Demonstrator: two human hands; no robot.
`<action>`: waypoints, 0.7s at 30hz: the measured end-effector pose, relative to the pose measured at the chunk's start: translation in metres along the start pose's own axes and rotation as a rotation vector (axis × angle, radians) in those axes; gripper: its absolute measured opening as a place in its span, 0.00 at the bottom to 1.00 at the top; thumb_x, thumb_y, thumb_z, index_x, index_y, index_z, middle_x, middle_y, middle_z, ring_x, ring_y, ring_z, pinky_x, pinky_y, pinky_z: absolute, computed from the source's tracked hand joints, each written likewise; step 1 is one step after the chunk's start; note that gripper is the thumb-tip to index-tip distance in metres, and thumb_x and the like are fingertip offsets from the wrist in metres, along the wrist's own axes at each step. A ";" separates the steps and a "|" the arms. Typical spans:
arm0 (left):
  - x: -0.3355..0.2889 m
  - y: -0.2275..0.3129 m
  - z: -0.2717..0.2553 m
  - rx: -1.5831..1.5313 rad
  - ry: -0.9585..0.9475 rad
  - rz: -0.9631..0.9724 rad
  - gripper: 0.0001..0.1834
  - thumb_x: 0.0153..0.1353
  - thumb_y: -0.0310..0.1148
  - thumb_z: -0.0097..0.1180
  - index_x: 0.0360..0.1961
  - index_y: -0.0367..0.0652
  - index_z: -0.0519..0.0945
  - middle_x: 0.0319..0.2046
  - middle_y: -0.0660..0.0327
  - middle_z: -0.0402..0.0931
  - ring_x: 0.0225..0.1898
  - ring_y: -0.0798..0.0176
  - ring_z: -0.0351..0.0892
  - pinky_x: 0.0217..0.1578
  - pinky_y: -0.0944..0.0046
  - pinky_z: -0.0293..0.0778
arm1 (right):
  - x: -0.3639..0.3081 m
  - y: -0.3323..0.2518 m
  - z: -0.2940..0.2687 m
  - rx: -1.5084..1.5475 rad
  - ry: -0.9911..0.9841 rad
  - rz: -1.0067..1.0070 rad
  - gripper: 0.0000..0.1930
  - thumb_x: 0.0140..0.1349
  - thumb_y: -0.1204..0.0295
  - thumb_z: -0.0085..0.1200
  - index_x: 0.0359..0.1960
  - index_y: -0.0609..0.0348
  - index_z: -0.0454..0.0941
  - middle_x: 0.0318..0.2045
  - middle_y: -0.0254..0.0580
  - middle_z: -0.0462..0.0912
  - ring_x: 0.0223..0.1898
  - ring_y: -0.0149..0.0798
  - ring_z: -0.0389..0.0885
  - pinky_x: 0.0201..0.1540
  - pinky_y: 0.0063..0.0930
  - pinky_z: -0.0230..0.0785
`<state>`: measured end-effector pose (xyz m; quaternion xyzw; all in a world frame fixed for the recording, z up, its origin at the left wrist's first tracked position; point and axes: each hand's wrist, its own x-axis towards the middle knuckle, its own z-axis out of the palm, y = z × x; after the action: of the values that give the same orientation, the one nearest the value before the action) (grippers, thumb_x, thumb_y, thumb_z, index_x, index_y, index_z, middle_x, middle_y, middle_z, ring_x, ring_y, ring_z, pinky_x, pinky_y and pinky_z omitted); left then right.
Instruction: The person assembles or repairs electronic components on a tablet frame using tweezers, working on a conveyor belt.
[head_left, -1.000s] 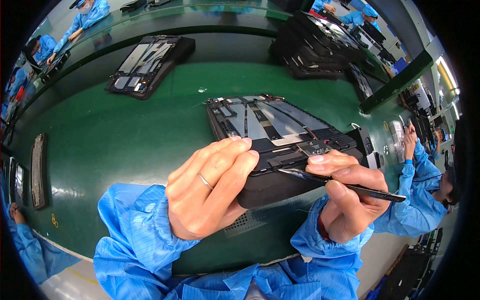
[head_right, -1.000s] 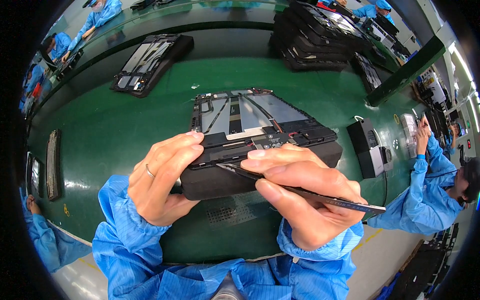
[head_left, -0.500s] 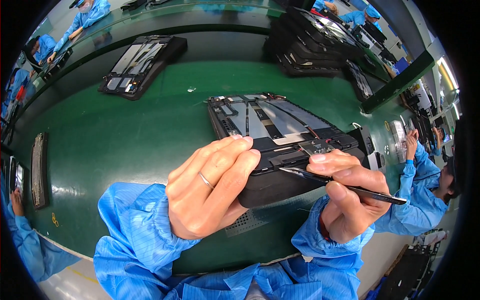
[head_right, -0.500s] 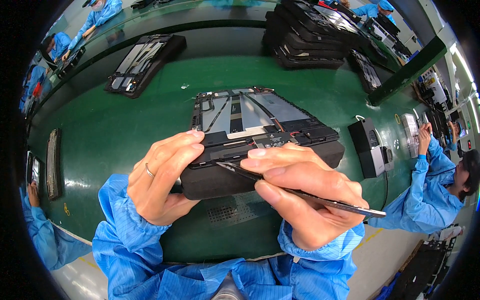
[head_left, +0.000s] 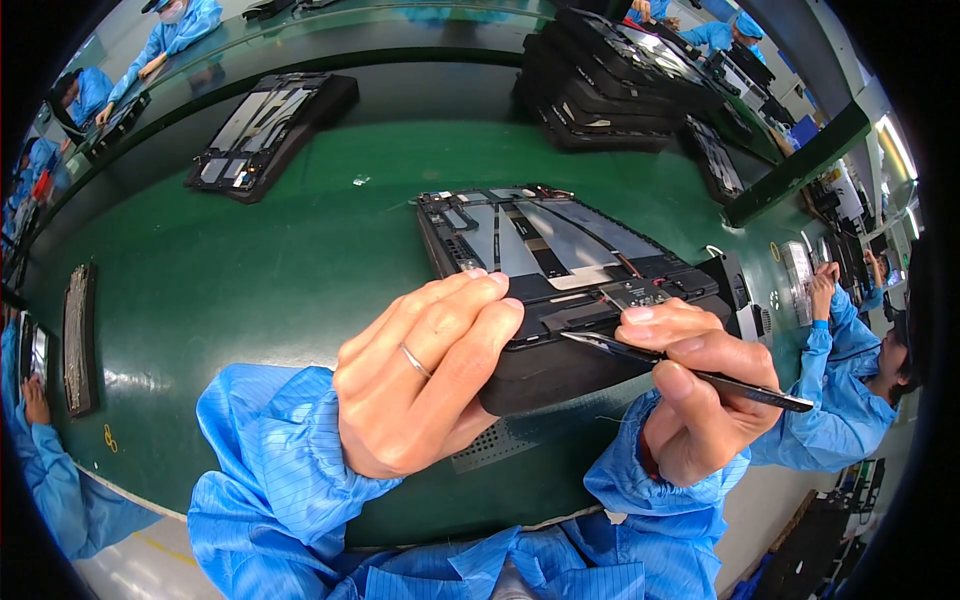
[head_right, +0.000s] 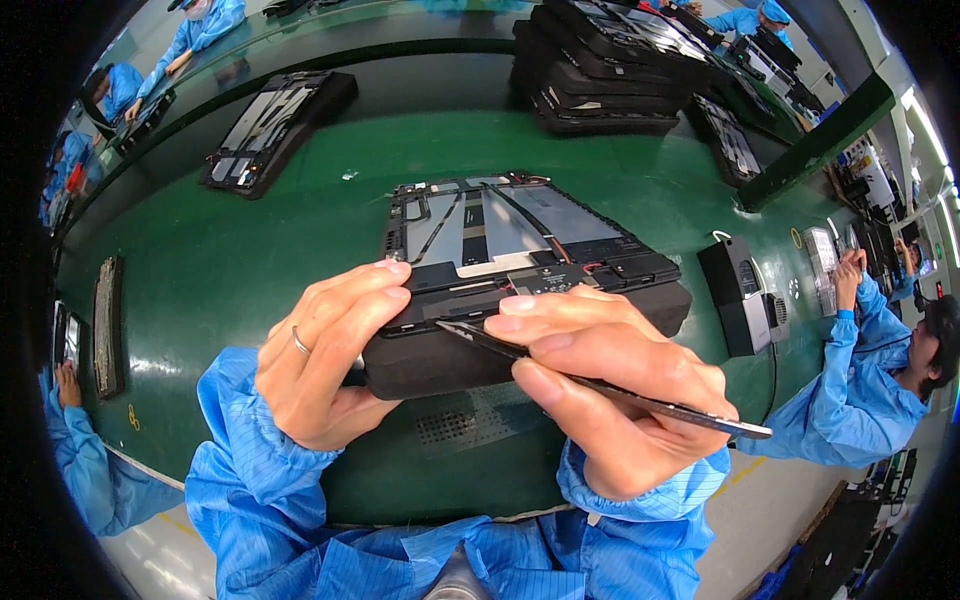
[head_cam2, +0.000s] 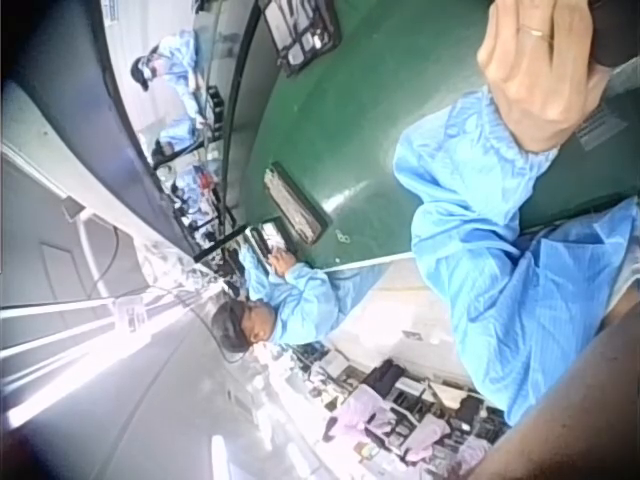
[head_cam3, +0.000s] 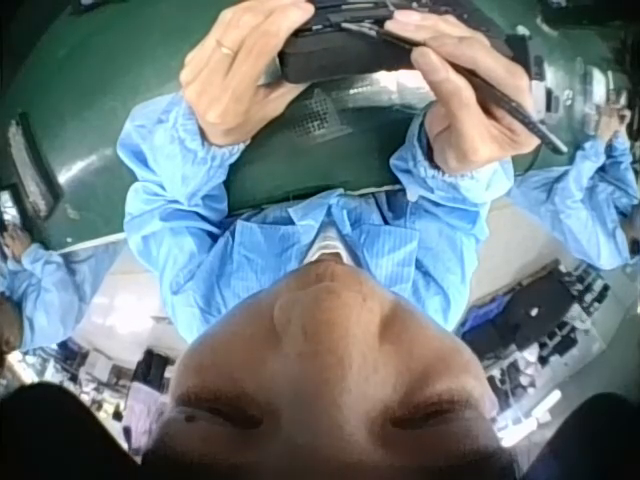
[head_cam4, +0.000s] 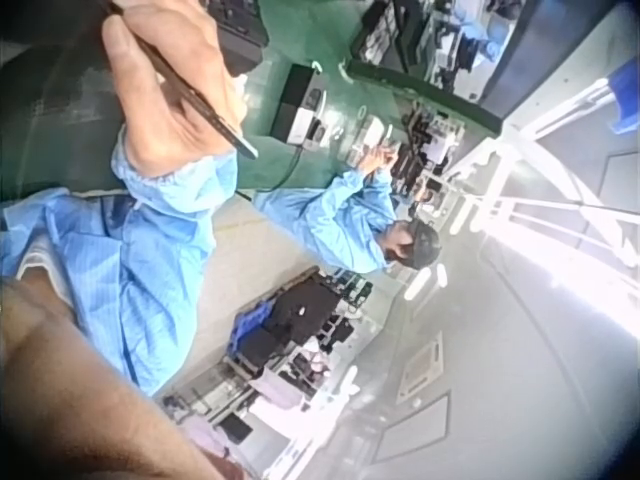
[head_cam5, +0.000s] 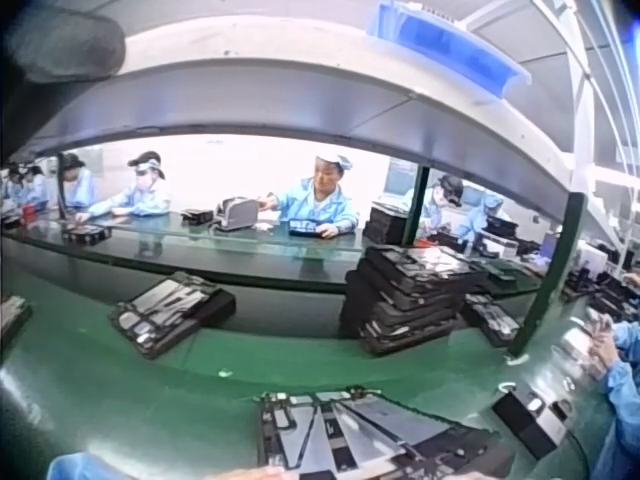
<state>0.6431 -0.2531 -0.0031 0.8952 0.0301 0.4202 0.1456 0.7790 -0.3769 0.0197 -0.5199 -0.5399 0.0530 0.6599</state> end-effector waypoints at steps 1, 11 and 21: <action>0.000 0.000 0.001 0.001 0.000 0.001 0.23 0.27 0.23 0.60 0.31 0.28 0.71 0.30 0.45 0.70 0.33 0.49 0.73 0.34 0.60 0.72 | 0.000 0.001 -0.001 -0.001 -0.003 -0.004 0.10 0.37 0.86 0.54 0.24 0.64 0.70 0.25 0.53 0.77 0.34 0.46 0.76 0.42 0.35 0.63; 0.004 0.001 0.020 0.052 0.067 0.056 0.19 0.30 0.26 0.57 0.31 0.37 0.73 0.30 0.47 0.71 0.30 0.51 0.74 0.30 0.61 0.72 | 0.003 0.005 -0.015 0.015 0.000 -0.012 0.09 0.37 0.86 0.54 0.23 0.66 0.71 0.25 0.53 0.77 0.33 0.45 0.77 0.41 0.34 0.63; 0.012 0.007 0.033 0.219 0.116 0.170 0.16 0.28 0.30 0.54 0.27 0.49 0.76 0.27 0.53 0.71 0.26 0.56 0.74 0.22 0.66 0.70 | 0.005 0.005 -0.023 -0.070 0.002 -0.006 0.08 0.36 0.81 0.48 0.22 0.66 0.67 0.21 0.57 0.76 0.29 0.51 0.75 0.43 0.40 0.60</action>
<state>0.6755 -0.2653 -0.0124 0.8793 0.0081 0.4762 0.0089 0.8012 -0.3854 0.0221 -0.5410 -0.5423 0.0314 0.6421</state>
